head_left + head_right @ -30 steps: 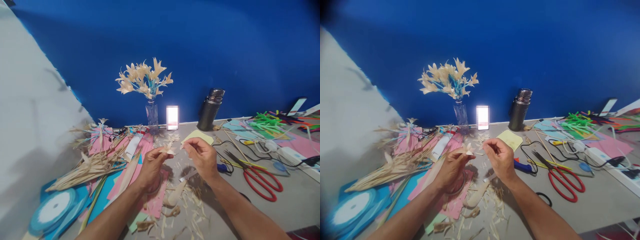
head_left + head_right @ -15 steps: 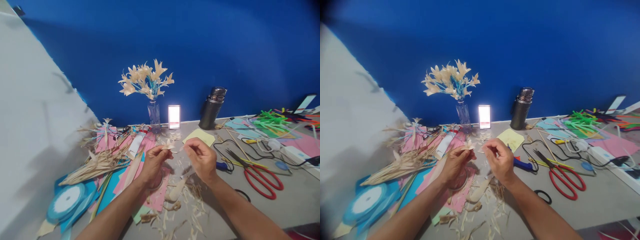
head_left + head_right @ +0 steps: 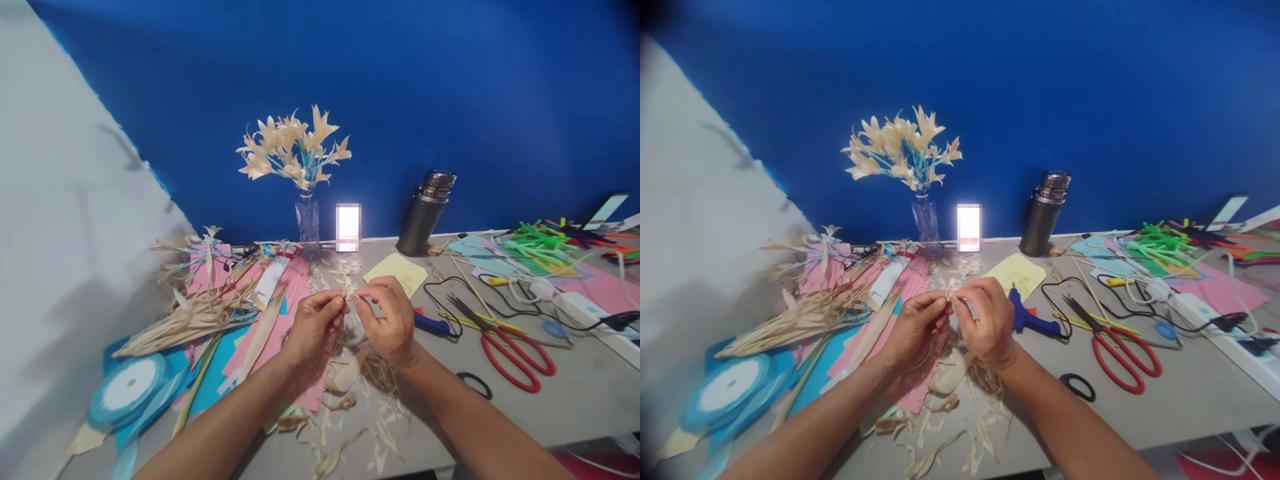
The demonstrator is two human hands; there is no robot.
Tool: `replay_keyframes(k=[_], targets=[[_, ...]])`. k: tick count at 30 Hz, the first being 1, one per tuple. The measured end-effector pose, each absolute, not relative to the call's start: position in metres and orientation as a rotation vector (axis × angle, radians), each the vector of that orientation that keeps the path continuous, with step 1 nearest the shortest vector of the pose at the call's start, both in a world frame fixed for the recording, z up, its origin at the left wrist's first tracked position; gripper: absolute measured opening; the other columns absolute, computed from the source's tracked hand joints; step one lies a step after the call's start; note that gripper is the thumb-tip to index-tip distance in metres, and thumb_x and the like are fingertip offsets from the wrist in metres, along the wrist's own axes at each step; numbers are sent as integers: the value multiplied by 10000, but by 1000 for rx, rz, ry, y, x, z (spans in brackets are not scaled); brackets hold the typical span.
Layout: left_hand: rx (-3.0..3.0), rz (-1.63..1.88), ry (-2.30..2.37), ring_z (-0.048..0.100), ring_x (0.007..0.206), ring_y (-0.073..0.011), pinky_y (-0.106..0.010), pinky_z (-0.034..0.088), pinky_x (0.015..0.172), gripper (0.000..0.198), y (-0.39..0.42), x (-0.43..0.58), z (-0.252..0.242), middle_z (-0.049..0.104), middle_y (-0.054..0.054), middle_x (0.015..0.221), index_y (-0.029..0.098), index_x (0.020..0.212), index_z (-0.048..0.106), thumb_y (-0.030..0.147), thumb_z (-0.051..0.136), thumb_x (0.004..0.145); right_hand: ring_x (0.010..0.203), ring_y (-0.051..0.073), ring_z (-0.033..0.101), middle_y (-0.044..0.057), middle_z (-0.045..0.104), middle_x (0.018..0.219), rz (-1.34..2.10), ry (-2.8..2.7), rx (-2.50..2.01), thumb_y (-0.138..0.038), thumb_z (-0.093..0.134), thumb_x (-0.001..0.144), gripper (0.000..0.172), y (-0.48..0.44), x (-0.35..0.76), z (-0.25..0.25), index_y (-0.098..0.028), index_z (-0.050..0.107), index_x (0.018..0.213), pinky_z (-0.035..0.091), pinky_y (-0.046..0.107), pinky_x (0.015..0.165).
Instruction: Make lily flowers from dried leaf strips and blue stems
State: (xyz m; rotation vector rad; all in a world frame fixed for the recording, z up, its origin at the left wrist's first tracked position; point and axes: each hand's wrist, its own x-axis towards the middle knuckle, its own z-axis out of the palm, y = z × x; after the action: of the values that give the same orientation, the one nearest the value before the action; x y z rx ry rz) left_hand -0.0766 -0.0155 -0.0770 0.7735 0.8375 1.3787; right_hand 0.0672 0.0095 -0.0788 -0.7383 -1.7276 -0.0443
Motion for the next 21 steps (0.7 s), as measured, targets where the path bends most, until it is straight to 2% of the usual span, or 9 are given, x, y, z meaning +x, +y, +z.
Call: replay_keyframes(k=[6,11,16,21], targets=[[820,1421,910,444,517,-52,-198,329,491,258,-16,-76,-78,650,-13,689,126,811,772,264,880,621,801,208,608,72,629,831,-70,-1730,-741,-133,653,900,59,11,66,-79,-192,656,895,508,334,669],[824,1474,963,406,485,-49,-198,292,460,251,-17,-73,-73,611,6,607,130,739,768,307,883,603,800,203,604,71,634,840,-108,-1763,-731,-140,656,904,55,12,66,-83,-194,658,915,508,332,676],[1011,1451,1035,373,468,-55,-212,273,448,221,-17,-76,-74,570,21,578,142,728,760,354,819,704,806,207,602,71,630,842,-58,-1769,-747,-154,650,908,44,10,64,-83,-198,649,905,502,333,666],[1191,1509,1106,457,548,-94,-229,358,545,169,-14,-84,-79,569,16,572,160,645,733,282,748,761,776,198,594,67,628,856,26,-1747,-703,-165,631,902,63,6,66,-75,-192,629,959,489,328,639]])
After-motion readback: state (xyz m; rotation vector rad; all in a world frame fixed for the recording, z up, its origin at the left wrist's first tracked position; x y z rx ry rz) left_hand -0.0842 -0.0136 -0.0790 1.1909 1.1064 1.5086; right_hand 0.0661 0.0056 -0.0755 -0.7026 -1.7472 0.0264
